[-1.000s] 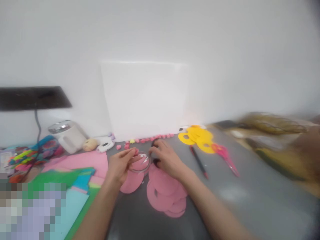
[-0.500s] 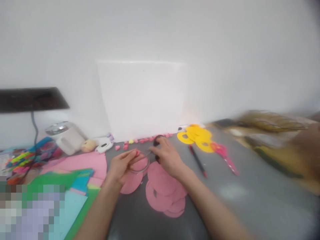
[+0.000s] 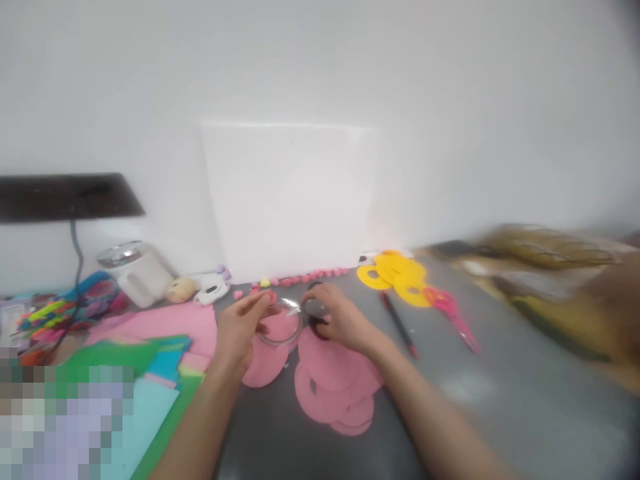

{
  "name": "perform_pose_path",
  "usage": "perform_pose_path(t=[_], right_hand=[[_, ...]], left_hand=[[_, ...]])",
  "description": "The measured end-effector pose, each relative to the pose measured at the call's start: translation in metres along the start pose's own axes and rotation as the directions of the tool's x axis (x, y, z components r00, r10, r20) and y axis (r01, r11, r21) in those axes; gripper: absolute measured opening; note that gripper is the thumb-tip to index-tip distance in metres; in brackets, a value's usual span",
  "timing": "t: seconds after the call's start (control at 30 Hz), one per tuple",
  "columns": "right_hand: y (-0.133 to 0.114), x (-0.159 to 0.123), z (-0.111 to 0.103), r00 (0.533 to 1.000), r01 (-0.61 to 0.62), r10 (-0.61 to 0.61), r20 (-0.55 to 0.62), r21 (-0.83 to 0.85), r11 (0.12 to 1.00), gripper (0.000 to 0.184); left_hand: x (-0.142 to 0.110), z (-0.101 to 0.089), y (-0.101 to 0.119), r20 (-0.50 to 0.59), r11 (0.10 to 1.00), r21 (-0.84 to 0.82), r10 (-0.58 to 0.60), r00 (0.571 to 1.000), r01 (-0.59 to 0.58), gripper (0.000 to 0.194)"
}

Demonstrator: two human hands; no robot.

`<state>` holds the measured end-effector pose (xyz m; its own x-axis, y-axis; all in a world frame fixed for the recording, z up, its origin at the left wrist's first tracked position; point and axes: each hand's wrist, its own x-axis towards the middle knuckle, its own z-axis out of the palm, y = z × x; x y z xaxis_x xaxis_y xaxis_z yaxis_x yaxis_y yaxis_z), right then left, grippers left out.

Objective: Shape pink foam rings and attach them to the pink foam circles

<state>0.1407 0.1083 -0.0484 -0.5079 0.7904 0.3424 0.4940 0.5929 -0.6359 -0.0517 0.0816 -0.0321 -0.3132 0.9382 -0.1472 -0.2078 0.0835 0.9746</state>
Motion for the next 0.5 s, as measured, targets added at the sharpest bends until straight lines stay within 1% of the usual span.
perform_pose_path(t=[0.07, 0.17, 0.3, 0.5], right_hand=[[-0.0008, -0.0002, 0.0002, 1.000, 0.000, 0.000, 0.001, -0.001, 1.000, 0.051], [-0.0010, -0.0007, 0.0005, 0.999, -0.032, 0.032, -0.005, 0.007, 0.999, 0.050], [-0.0005, -0.0011, 0.0004, 0.999, -0.046, 0.045, 0.009, 0.031, 0.998, 0.050], [0.0005, -0.0013, 0.0024, 1.000, -0.024, 0.023, 0.016, 0.048, 0.999, 0.052]], left_hand=[[-0.0017, 0.0023, 0.0012, 0.042, 1.000, -0.025, 0.012, 0.999, -0.011, 0.032], [-0.0047, 0.0062, 0.0038, 0.088, 0.998, -0.061, -0.001, 0.996, 0.006, 0.032], [-0.0062, 0.0087, 0.0046, 0.094, 0.997, -0.083, 0.011, 0.995, -0.003, 0.032], [-0.0038, 0.0080, 0.0006, 0.102, 0.999, -0.029, 0.038, 0.994, -0.036, 0.033]])
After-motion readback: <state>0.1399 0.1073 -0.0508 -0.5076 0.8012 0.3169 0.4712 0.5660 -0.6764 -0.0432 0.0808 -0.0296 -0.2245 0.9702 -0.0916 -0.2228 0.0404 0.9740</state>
